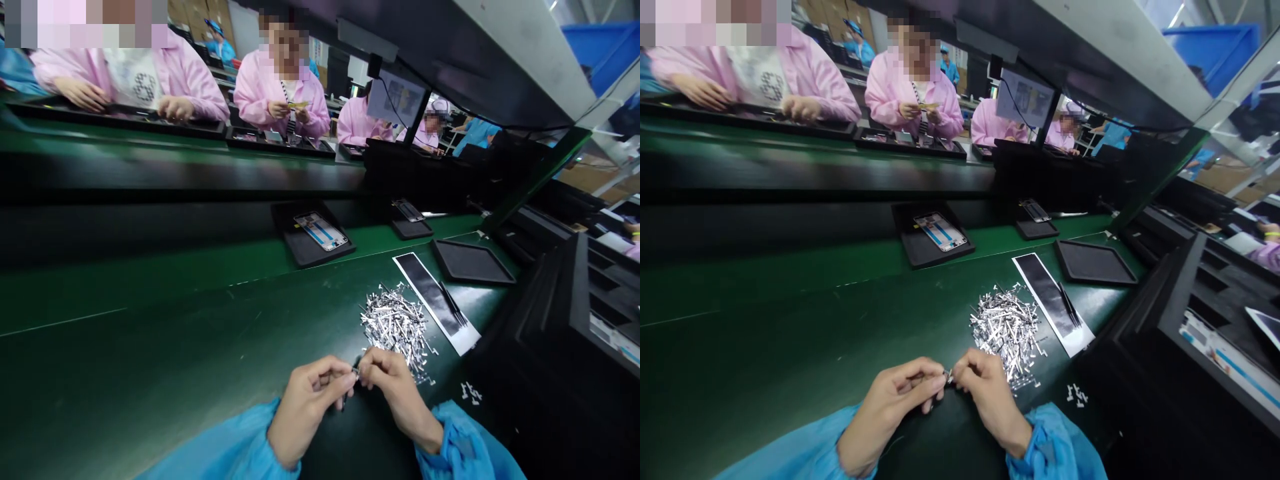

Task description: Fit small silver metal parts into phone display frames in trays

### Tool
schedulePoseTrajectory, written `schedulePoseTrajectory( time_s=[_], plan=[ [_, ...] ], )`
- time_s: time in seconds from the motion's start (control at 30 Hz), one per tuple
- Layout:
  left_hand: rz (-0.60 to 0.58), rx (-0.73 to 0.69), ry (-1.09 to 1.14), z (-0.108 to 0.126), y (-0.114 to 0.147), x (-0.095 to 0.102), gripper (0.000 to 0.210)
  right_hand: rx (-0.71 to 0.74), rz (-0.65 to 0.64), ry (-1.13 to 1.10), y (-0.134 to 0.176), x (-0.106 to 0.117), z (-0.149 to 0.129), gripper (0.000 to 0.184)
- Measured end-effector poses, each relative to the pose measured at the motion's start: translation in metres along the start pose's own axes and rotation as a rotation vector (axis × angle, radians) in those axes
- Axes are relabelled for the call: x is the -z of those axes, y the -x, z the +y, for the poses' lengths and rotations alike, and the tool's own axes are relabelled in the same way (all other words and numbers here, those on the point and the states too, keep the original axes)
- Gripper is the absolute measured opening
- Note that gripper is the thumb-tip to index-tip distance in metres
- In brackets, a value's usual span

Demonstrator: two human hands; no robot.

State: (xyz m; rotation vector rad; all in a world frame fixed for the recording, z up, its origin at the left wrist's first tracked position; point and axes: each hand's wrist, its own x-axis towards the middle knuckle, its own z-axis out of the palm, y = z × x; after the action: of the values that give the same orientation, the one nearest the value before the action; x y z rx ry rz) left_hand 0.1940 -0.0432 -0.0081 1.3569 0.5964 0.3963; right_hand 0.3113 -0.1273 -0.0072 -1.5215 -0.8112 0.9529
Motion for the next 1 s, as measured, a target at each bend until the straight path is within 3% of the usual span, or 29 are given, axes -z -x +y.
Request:
schedulePoseTrajectory(
  time_s=[0.13,0.33,0.47,0.6,0.7,0.8,0.87,1.0],
  plan=[
    [0.068,0.007,0.033,-0.008,-0.003,0.001,0.027,0.106,0.175,0.254,0.014,0.023,0.002,0.024],
    [0.13,0.019,0.058,-0.002,-0.004,0.002,0.027,0.149,0.501,0.697,0.057,0.099,0.025,0.032],
    [0.199,0.019,0.063,0.005,-0.004,0.007,0.027,0.27,0.53,1.01,0.064,0.124,0.029,0.015],
    [0.305,-0.01,0.055,0.003,-0.003,0.023,0.029,0.46,0.354,1.248,0.035,0.098,-0.008,0.024],
    [0.407,-0.036,0.051,0.0,0.0,0.041,0.031,0.597,0.109,1.397,-0.004,0.059,-0.05,0.027],
    [0.493,-0.046,0.056,-0.001,0.005,0.061,0.034,0.674,-0.096,1.539,-0.054,0.018,-0.08,0.017],
    [0.534,-0.049,0.066,-0.001,0.007,0.072,0.035,0.689,-0.161,1.637,-0.09,-0.006,-0.086,0.012],
    [0.578,-0.056,0.096,-0.003,0.009,0.086,0.036,0.666,-0.175,1.797,-0.152,-0.043,-0.072,0.025]
  ],
)
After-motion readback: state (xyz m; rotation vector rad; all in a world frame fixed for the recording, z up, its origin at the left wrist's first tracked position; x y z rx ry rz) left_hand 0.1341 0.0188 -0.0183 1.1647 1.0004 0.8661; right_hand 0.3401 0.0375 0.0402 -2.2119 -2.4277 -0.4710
